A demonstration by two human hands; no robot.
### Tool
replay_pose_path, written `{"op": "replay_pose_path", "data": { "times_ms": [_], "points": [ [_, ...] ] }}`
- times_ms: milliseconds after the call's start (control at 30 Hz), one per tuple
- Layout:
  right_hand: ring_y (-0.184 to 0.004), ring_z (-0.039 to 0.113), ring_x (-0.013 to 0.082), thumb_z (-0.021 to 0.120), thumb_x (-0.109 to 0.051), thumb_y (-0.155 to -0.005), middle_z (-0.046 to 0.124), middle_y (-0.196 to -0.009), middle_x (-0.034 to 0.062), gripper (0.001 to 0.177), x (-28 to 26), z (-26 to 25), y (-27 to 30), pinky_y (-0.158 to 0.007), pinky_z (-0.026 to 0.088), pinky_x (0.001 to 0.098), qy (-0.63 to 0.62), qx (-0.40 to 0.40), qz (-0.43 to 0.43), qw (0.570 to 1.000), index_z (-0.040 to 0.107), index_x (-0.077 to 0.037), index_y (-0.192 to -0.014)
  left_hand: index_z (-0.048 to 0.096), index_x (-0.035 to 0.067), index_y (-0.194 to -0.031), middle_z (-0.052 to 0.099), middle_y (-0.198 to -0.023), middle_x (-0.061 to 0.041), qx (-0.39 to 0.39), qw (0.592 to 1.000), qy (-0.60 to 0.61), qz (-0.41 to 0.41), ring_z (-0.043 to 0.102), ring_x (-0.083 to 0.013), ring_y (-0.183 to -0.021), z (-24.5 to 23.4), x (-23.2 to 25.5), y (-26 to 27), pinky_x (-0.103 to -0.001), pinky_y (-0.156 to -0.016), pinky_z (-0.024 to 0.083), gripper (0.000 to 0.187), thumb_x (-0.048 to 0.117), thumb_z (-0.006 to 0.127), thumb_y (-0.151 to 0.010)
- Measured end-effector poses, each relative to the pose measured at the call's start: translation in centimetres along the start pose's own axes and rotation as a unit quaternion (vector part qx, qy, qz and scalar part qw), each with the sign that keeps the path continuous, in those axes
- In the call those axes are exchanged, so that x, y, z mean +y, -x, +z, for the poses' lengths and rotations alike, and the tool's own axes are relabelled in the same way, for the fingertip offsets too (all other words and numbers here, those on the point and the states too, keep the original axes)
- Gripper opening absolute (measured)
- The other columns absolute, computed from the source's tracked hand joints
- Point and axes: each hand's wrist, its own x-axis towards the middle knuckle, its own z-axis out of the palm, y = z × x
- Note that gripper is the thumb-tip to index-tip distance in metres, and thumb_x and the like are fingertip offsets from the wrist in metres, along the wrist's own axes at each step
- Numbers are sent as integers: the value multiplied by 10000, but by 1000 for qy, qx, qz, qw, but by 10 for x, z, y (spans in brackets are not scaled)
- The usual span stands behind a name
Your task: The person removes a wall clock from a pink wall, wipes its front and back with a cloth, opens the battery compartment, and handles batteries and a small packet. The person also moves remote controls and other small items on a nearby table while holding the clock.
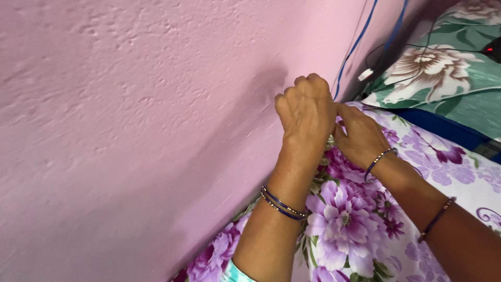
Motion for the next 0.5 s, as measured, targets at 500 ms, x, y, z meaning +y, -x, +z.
{"op": "replay_pose_path", "data": {
  "times_ms": [500],
  "points": [
    [-1106, 631, 419, 644, -152, -874, 661, -1193, 257, 504, 3, 8, -30, -933, 505, 475, 40, 3, 9, 999, 581, -29, -1359, 700, 36, -860, 726, -875, -157, 9, 987, 137, -83, 722, -360, -804, 26, -9, -12, -519, -730, 551, 120, 154, 683, -842]
  ]
}}
